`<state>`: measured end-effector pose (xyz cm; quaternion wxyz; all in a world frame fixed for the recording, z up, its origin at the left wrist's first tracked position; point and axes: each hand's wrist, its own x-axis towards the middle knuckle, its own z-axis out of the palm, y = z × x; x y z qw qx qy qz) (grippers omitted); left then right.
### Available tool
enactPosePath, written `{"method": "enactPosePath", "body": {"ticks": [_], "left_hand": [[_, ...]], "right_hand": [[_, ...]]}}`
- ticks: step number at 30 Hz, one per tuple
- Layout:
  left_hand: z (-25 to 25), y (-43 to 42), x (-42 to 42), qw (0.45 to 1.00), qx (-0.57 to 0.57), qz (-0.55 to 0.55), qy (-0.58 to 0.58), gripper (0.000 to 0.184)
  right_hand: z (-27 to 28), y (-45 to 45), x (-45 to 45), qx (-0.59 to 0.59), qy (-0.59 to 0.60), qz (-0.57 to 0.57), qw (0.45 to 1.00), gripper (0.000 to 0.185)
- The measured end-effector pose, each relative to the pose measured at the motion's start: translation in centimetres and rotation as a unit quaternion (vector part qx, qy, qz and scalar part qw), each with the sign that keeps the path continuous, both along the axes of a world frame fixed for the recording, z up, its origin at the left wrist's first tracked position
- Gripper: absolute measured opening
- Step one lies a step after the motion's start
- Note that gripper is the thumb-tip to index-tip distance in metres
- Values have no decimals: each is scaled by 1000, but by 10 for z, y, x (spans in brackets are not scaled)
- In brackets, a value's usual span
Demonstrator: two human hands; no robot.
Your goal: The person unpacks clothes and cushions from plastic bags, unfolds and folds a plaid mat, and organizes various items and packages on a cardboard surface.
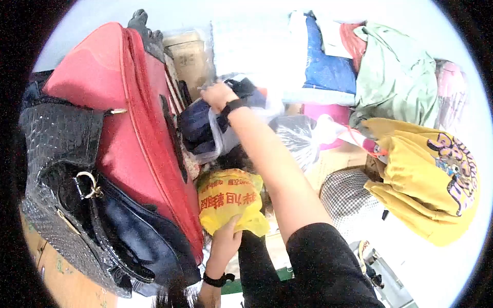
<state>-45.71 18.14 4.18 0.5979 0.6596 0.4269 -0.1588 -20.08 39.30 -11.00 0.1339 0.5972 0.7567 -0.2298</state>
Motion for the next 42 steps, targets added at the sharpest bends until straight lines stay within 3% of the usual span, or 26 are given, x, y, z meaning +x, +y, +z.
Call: {"method": "enactPosePath", "body": {"ticks": [2, 3, 4, 6, 7, 10, 12, 13, 14, 16, 17, 20, 22, 25, 30, 33, 36, 38, 39, 40, 41, 42], "left_hand": [[-1, 1, -2, 996, 54, 71, -25, 41], [2, 8, 0, 993, 69, 89, -19, 42], [8, 20, 4, 995, 30, 91, -1, 58], [26, 44, 26, 988, 36, 147, 18, 72], [27, 56, 40, 988, 45, 147, 13, 72], [15, 65, 75, 992, 107, 59, -25, 93], [10, 61, 105, 991, 113, -68, 36, 99], [0, 48, 113, 977, 211, -24, -16, 90], [-9, 40, 117, 976, 214, -26, -14, 90], [-17, 32, 131, 943, 333, 16, 18, 67], [-5, 34, 146, 891, 442, 88, -60, 45], [46, 48, 188, 903, 393, 147, -99, 35], [106, 68, 231, 911, 358, 169, -118, 24], [169, 95, 299, 878, 408, 175, -180, 21], [246, 145, 422, 832, 474, 144, -252, 19], [253, 183, 496, 787, 540, 99, -281, 26], [216, 222, 566, 800, 540, 56, -256, 30], [175, 234, 599, 868, 457, 20, -192, 57], [141, 230, 606, 894, 413, 11, -172, 65], [108, 225, 613, 917, 368, 0, -152, 73], [85, 215, 610, 917, 360, -72, -156, 81], [65, 212, 610, 894, 405, -72, -176, 81]], "right_hand": [[7, -24, -2, 95, 89, 10, 991, 18], [17, -43, -6, 91, 95, -5, 991, 19], [31, -66, -8, 88, 103, -19, 991, 20], [61, -110, -7, 88, 114, -41, 989, 17], [69, -130, -5, 62, 109, -47, 991, 17], [99, -176, 1, 70, 123, -67, 988, 17], [135, -184, 8, 83, 159, -105, 978, 16], [156, -183, 15, 107, 170, -108, 974, 17], [176, -184, 22, 130, 180, -111, 969, 17], [205, -188, 41, 135, 200, -96, 966, 16], [220, -189, 52, 138, 218, -85, 962, 16], [271, -178, 94, 216, 203, -88, 951, 13], [301, -168, 129, 277, 175, -86, 941, 10], [353, -146, 193, 322, 137, -87, 933, 12], [414, -111, 311, 499, 172, -133, 839, 17], [414, -82, 385, 571, 260, -129, 768, 16], [373, -59, 464, 536, 226, -214, 785, 25], [321, -66, 501, 593, -37, -263, 760, 32], [292, -75, 514, 541, -99, -302, 779, 45], [272, -85, 520, 535, -95, -315, 779, 45], [255, -94, 527, 514, -101, -415, 744, 46], [239, -101, 534, 489, -109, -507, 701, 48]]}}
